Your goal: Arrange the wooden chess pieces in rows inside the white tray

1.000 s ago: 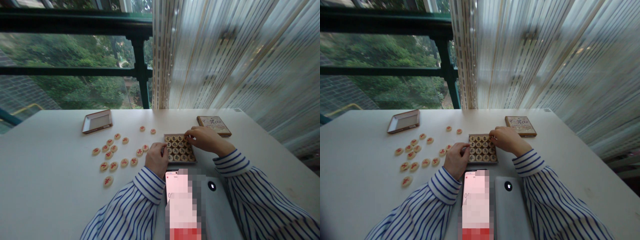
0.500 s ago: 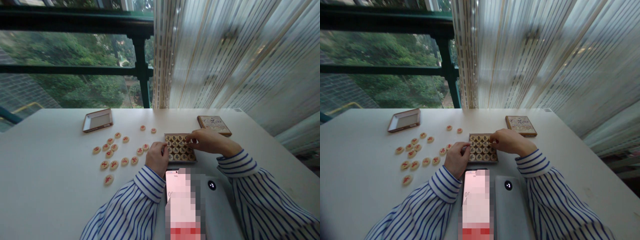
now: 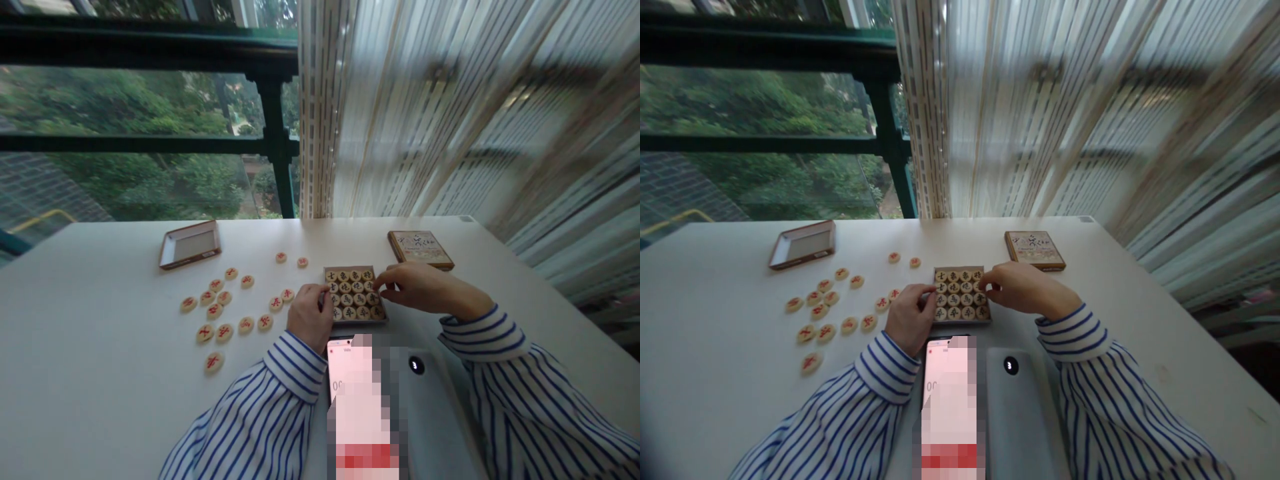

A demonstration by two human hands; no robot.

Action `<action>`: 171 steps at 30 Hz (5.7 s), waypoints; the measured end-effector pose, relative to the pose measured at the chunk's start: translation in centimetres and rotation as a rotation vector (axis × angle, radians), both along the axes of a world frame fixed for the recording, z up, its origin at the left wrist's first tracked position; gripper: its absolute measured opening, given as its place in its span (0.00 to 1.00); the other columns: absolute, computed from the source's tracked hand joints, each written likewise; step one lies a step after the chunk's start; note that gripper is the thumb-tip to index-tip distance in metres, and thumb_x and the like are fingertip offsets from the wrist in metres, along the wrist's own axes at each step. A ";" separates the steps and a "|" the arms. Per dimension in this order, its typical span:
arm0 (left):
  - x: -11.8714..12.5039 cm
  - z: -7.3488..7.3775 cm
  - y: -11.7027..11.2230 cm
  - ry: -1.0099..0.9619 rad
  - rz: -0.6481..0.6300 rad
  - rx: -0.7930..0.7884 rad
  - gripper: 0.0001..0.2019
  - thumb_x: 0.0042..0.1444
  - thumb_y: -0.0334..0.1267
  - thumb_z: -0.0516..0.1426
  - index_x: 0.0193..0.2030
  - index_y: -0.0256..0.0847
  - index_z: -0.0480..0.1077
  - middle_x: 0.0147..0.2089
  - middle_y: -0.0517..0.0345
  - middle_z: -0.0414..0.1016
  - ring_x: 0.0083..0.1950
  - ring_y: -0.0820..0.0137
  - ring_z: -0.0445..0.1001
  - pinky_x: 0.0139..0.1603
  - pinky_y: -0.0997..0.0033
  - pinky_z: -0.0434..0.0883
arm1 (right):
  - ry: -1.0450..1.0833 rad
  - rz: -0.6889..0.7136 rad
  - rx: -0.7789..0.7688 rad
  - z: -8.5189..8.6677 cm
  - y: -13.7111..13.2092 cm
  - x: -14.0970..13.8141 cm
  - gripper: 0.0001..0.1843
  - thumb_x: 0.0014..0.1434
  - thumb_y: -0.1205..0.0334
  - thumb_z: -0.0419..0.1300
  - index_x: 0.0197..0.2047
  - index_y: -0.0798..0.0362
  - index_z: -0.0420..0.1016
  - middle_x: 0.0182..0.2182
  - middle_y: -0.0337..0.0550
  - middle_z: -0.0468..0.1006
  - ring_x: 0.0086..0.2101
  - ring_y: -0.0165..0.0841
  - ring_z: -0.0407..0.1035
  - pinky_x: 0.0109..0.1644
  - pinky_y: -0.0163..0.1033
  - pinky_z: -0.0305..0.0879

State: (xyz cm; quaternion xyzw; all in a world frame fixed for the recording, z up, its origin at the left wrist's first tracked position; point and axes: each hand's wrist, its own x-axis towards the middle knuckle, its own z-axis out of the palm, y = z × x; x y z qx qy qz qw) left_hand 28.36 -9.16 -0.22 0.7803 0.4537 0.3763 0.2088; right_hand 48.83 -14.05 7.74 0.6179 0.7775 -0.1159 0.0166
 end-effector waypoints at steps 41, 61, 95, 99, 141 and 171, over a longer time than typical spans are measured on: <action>2.1 1.8 -1.3 0.395 -0.408 0.221 0.14 0.54 0.38 0.50 0.45 0.46 0.71 0.62 0.54 0.53 0.60 0.56 0.50 0.55 0.49 0.54 | -0.161 0.015 0.224 -2.1 -4.9 -2.1 0.09 0.55 0.66 0.51 0.38 0.52 0.69 0.30 0.42 0.70 0.30 0.29 0.62 0.33 0.36 0.49; 2.2 2.2 -1.4 0.424 -0.424 0.225 0.15 0.55 0.38 0.48 0.47 0.46 0.70 0.62 0.53 0.55 0.60 0.57 0.51 0.55 0.51 0.55 | -0.186 0.004 0.202 -2.0 -4.9 -2.4 0.11 0.57 0.65 0.49 0.40 0.51 0.70 0.30 0.42 0.71 0.30 0.30 0.63 0.33 0.36 0.50; 1.6 2.4 -1.2 0.384 -0.467 0.216 0.13 0.51 0.37 0.52 0.42 0.48 0.73 0.62 0.56 0.56 0.60 0.57 0.52 0.55 0.50 0.54 | -0.129 0.026 0.175 -1.4 -5.0 -2.3 0.11 0.54 0.67 0.52 0.40 0.51 0.72 0.30 0.42 0.71 0.29 0.29 0.63 0.33 0.36 0.50; 1.6 2.4 -1.2 0.376 -0.491 0.229 0.12 0.50 0.36 0.53 0.40 0.49 0.74 0.62 0.57 0.56 0.60 0.57 0.51 0.56 0.51 0.53 | -0.117 0.034 0.157 -1.2 -5.2 -2.3 0.11 0.53 0.67 0.52 0.38 0.50 0.72 0.29 0.41 0.71 0.30 0.29 0.64 0.33 0.36 0.51; 1.9 2.1 -1.4 0.402 -0.535 0.231 0.15 0.50 0.37 0.53 0.44 0.49 0.72 0.61 0.54 0.57 0.60 0.55 0.53 0.55 0.50 0.52 | -0.099 0.042 0.113 -1.3 -5.5 -2.4 0.14 0.52 0.67 0.52 0.42 0.48 0.71 0.29 0.40 0.71 0.28 0.29 0.65 0.31 0.34 0.51; 3.2 2.3 0.6 0.437 -0.442 0.268 0.15 0.53 0.39 0.50 0.46 0.47 0.71 0.60 0.52 0.59 0.58 0.58 0.54 0.54 0.51 0.54 | -0.228 -0.086 0.264 -2.6 -4.6 -1.9 0.16 0.57 0.66 0.49 0.49 0.48 0.66 0.33 0.43 0.70 0.30 0.30 0.63 0.31 0.36 0.50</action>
